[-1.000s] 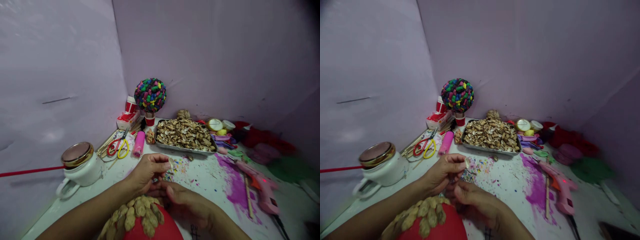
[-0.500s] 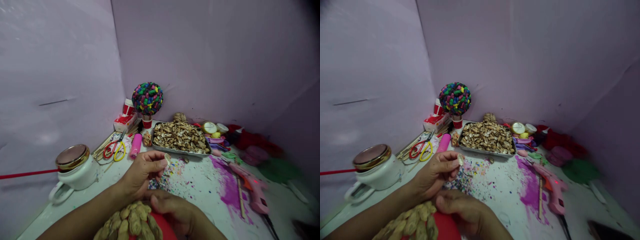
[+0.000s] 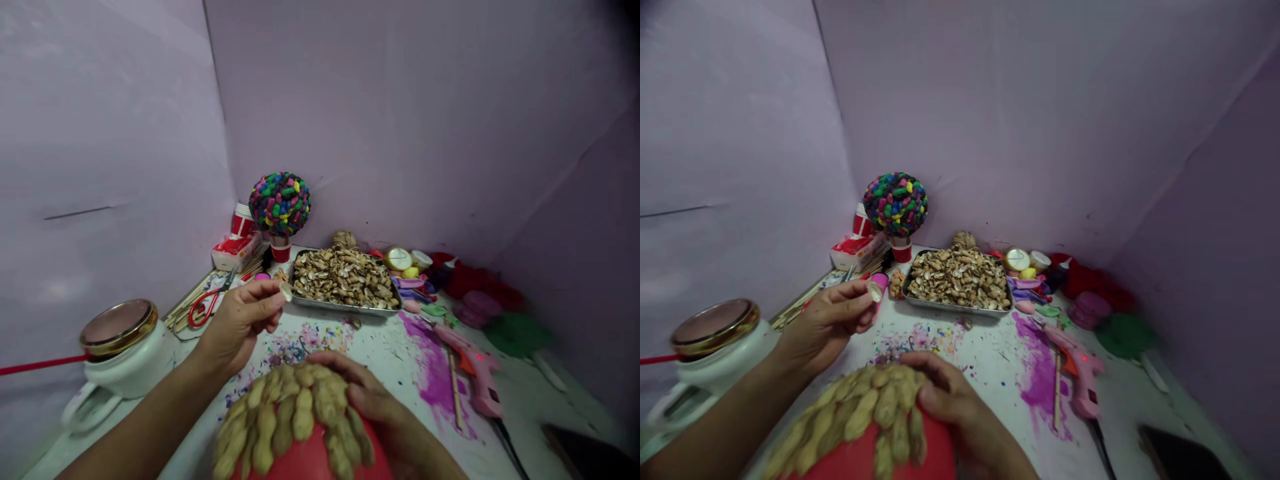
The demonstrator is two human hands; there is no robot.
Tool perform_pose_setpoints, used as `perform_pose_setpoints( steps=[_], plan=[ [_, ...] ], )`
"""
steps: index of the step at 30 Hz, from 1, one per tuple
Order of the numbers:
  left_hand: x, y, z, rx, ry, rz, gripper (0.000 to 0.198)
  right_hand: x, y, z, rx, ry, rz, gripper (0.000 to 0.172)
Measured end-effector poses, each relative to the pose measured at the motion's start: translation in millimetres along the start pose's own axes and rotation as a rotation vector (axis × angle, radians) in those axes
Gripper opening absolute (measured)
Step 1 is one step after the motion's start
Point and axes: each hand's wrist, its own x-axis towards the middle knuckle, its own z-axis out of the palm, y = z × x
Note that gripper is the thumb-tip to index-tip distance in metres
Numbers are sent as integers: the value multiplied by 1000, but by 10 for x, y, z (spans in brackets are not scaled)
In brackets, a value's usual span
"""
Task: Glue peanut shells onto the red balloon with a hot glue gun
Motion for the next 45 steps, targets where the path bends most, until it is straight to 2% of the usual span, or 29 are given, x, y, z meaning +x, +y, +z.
perform_pose_setpoints(
  steps=[3, 6, 9, 12, 16, 24, 33, 45],
  plan=[
    [-30, 83, -71, 125, 37, 90, 21, -121, -242, -97, -186, 248, -217, 51],
    [-101, 132, -106, 284, 64, 177, 20, -201, -375, -194, -334, 429, -363, 53],
    [-207, 165, -79, 514, 27, 260, 11, -219, -363, -239, -543, 564, -462, 58],
    [-327, 195, -1, 747, -41, 397, 2, -200, -290, -221, -690, 634, -534, 60],
    [-479, 190, 89, 891, -100, 499, 6, -182, -224, -192, -707, 666, -589, 60],
    [-694, 83, 132, 1031, -242, 438, 17, -183, -173, -227, -731, 717, -579, 55],
    [-706, 15, 178, 1194, -223, 373, 10, -181, -157, -169, -761, 726, -561, 53],
    [-678, -72, 204, 1204, -240, 444, 13, -179, -162, -153, -747, 712, -530, 54]
  ],
)
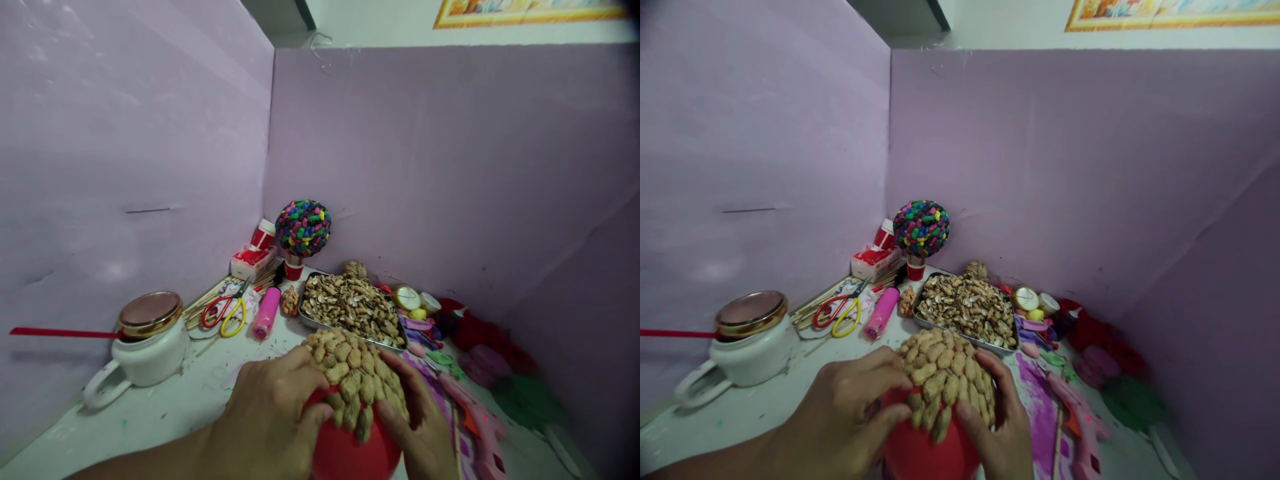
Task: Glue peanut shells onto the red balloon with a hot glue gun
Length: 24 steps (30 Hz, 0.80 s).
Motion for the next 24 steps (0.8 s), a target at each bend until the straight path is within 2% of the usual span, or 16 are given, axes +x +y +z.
perform_pose_setpoints(
  steps=[5, 12, 24],
  plan=[
    [27, -17, 4, -26, 19, -12, 10, 6, 20, -6, 7, 9, -17, 53],
    [40, -10, -17, -80, -9, 15, 16, 15, 37, -17, 27, 7, -9, 53],
    [41, -15, 56, -18, 78, -4, 9, 8, 35, -11, 22, 23, -36, 50]
  ],
)
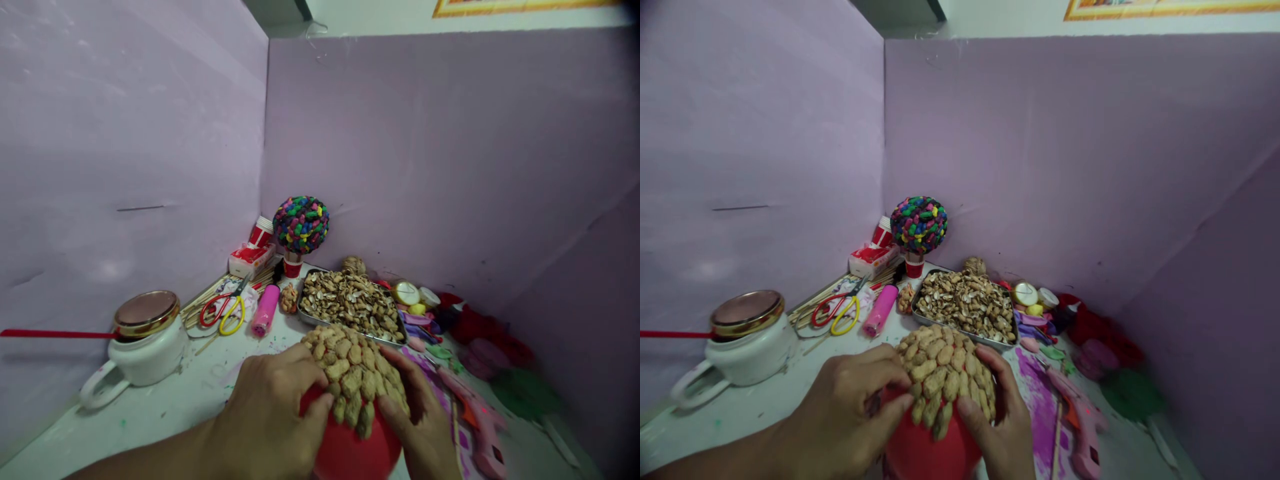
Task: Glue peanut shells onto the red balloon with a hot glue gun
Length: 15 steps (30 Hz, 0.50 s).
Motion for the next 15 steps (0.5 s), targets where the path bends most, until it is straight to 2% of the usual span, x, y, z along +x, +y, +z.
perform_pose_setpoints(
  steps=[5, 15],
  plan=[
    [19, 6, -23, -14, 9, 19, 6, -3, 2, -6, 21, -28, 10, 51],
    [37, -23, 20, -64, 9, 216, 22, 9, 5, -13, 66, -22, 45, 53]
  ],
)
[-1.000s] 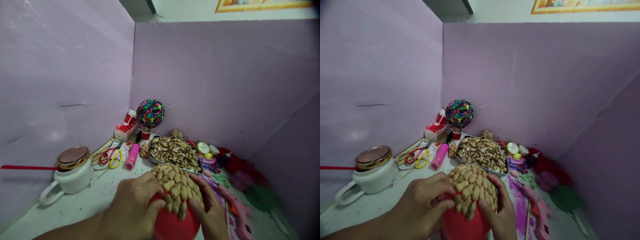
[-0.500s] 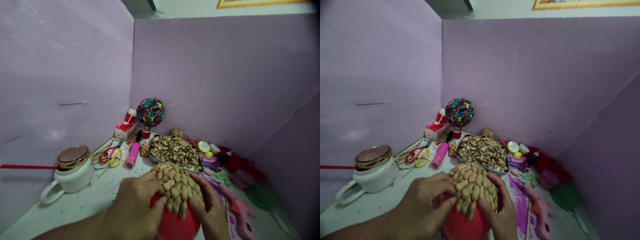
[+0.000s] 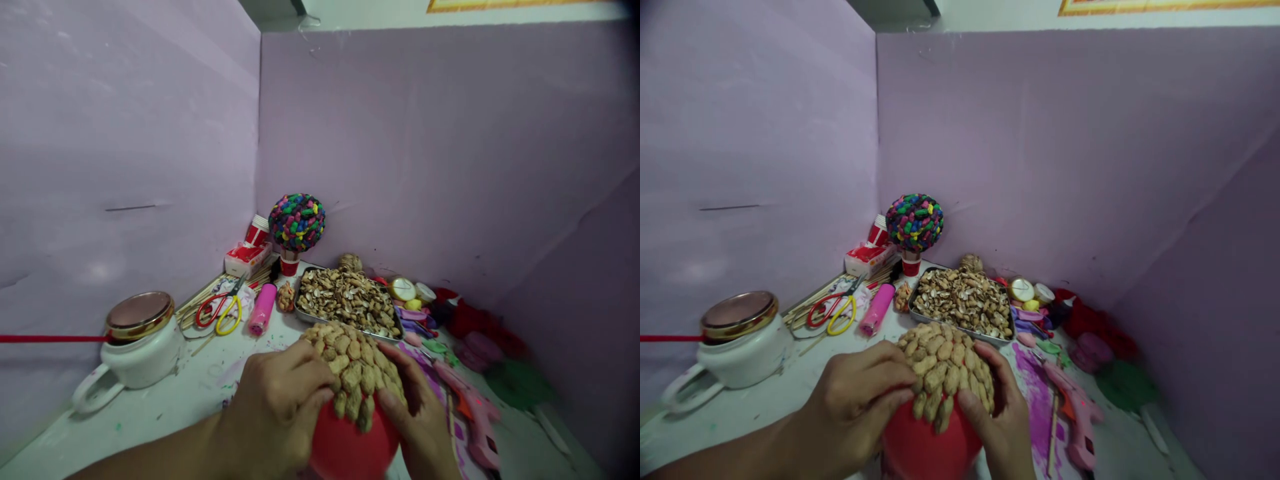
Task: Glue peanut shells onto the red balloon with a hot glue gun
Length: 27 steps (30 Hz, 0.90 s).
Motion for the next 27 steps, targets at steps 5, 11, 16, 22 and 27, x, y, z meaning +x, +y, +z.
perform_pose_setpoints(
  steps=[5, 11, 16, 22, 27],
  plan=[
    [11, -61, 48, 47, 88, 162, 24, 20, 66, -44, 21, -26, 7, 54],
    [22, -71, 50, 21, 94, 223, 23, 42, 104, -101, 74, -83, 19, 53],
    [63, -104, -47, -50, 233, 90, 17, 81, 114, -100, 321, -121, 115, 44],
    [148, -227, -76, -94, 86, -94, 29, 79, 147, -62, 381, -206, 127, 44],
    [123, -199, 11, -218, -82, -125, 36, 66, 29, -54, 326, -259, 134, 49]
  ],
)
